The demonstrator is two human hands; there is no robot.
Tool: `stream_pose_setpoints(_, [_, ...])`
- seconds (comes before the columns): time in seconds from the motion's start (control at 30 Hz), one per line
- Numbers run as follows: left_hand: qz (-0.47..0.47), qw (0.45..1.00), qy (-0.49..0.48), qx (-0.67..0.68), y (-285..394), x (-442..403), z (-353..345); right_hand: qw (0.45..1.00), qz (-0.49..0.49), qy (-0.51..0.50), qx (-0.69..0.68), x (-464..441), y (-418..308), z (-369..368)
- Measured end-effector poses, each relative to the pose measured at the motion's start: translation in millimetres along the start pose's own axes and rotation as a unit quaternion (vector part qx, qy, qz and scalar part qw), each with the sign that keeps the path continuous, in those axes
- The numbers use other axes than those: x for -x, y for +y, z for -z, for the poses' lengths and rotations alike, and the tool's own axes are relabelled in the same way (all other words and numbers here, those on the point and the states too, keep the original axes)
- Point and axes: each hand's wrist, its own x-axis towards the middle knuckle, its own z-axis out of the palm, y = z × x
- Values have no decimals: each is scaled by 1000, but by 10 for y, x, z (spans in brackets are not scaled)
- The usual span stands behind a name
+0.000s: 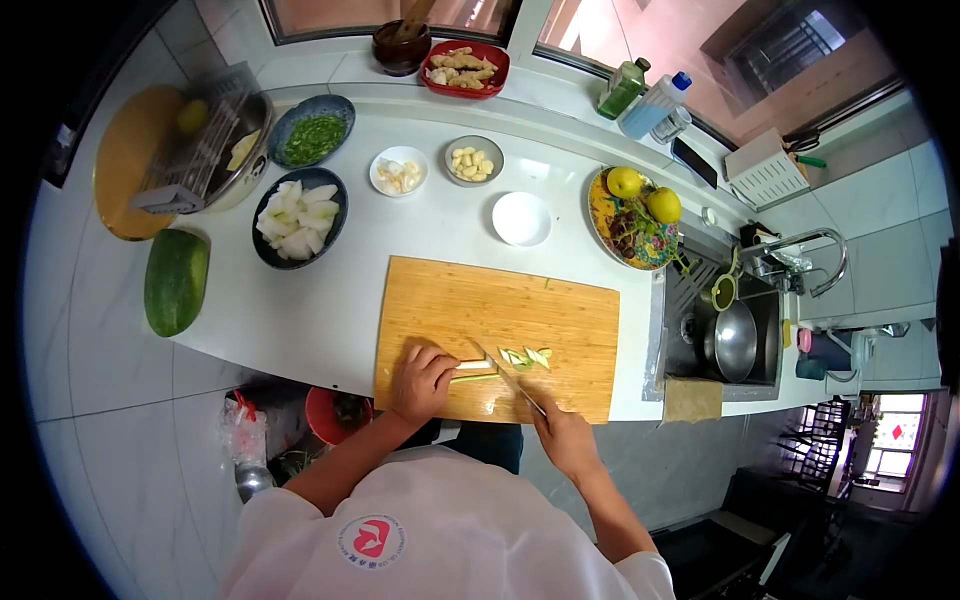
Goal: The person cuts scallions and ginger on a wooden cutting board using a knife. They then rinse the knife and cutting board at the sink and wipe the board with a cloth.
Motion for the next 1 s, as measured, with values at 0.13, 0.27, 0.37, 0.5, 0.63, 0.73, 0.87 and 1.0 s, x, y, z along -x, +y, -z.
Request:
stream_pose_setpoints(0.13, [-21, 999, 34, 24, 32, 14, -13, 1000, 15, -4, 21, 57, 16, 17])
stream_pose_setpoints(0.27, [-31, 998, 43, 31, 4, 34, -39, 997, 14, -38, 65, 88, -74, 125])
stream_pose_setpoints(0.37, [-42, 997, 51, 41, -3, 36, -47, 997, 18, -38, 72, 73, -89, 141])
stream_pose_setpoints(0.5, [-51, 997, 51, 42, -29, 47, -64, 996, 51, -30, 72, -56, 12, 9])
stream_pose_setpoints(0.63, [-50, 997, 41, 39, 0, 62, -45, 997, 62, -11, 36, -317, -66, -267])
stream_pose_setpoints(0.73, [-36, 999, 21, 29, 177, 74, 111, 997, 51, -8, 53, -378, -130, -320])
stream_pose_setpoints(0.87, [-67, 997, -18, 33, 88, 98, 42, 998, 34, 9, -43, -391, 30, -286])
stream_pose_setpoints(1.0, [-92, 994, -52, 32, -2, -35, -40, 998, 2, 19, -60, -348, 118, -158])
